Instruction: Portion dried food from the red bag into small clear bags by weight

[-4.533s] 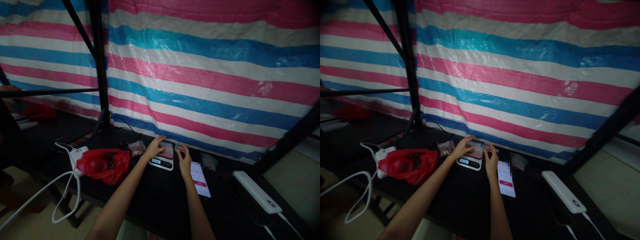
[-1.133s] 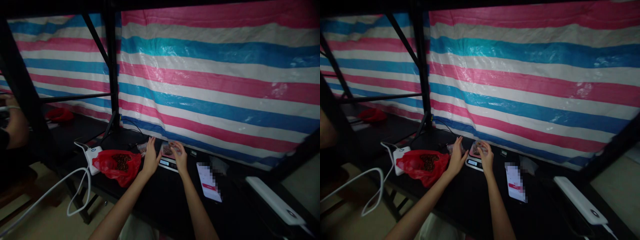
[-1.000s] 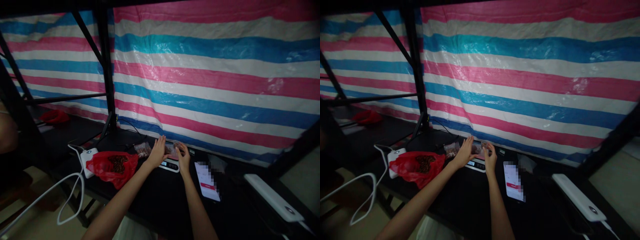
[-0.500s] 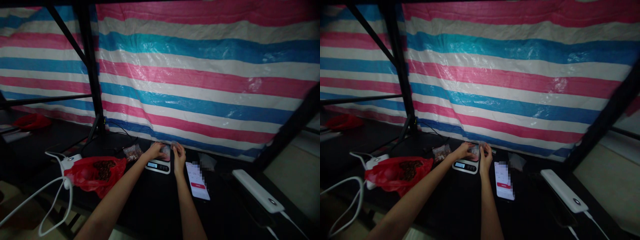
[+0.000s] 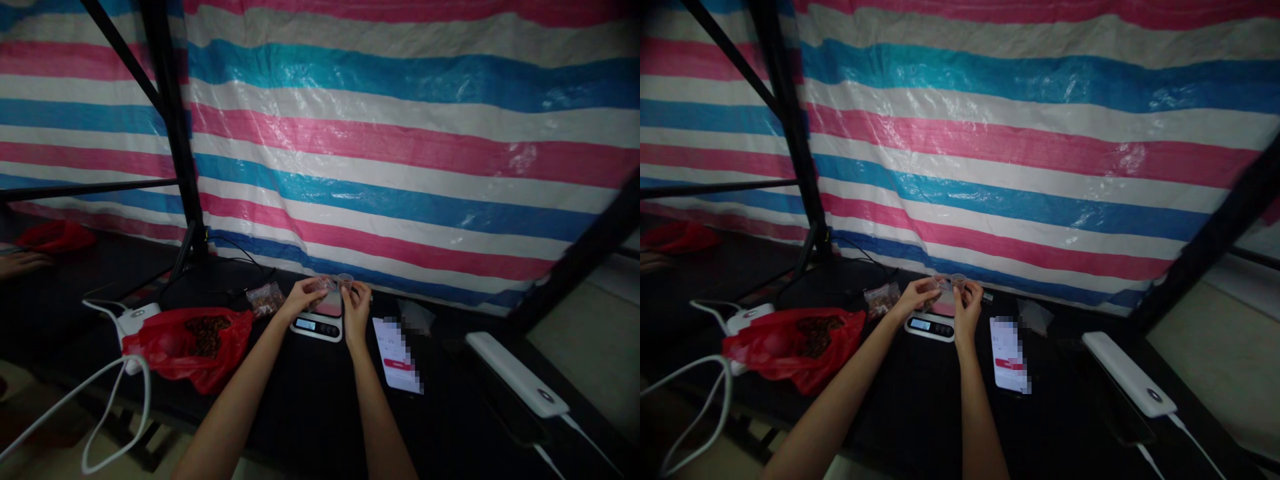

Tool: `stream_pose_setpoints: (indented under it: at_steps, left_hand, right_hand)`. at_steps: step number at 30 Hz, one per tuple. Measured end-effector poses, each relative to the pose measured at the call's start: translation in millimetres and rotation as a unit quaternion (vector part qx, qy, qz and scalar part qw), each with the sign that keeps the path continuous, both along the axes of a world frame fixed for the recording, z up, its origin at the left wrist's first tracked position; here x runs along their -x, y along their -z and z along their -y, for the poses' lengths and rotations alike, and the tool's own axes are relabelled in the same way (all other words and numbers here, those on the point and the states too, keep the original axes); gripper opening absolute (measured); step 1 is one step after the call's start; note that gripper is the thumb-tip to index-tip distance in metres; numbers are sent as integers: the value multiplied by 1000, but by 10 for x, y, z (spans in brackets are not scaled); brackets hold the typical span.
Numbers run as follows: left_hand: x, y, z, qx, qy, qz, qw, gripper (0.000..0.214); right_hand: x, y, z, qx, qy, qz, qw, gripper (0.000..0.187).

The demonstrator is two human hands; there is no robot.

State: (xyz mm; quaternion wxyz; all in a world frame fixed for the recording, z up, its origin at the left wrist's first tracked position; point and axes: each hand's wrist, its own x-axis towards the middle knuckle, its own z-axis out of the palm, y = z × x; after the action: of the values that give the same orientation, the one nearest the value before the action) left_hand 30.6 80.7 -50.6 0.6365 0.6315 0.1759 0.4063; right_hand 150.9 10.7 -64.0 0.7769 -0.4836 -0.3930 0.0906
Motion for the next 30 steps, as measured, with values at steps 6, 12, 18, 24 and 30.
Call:
stream_pose_setpoints:
  at_steps: [6, 12, 18, 24, 30]
  left_hand:
    - [36, 0, 32, 36, 18, 39, 998, 53]
    - [64, 42, 5, 55, 21, 47, 997, 52]
    - [49, 81, -24, 44, 23, 31, 998, 56]
    - [21, 84, -38, 49, 8, 45, 998, 56]
    - [32, 69, -48, 57, -3, 97, 994, 52]
  right_hand:
    - [47, -102, 58, 3, 11, 36, 999, 35]
    - [14, -118, 34, 38, -19, 80, 996, 34]
    - [-30, -207, 5, 78, -56, 123, 988, 33]
    - [-122, -391, -39, 130, -95, 169, 972, 35]
    - [-131, -658, -47, 161, -128, 324, 924, 30]
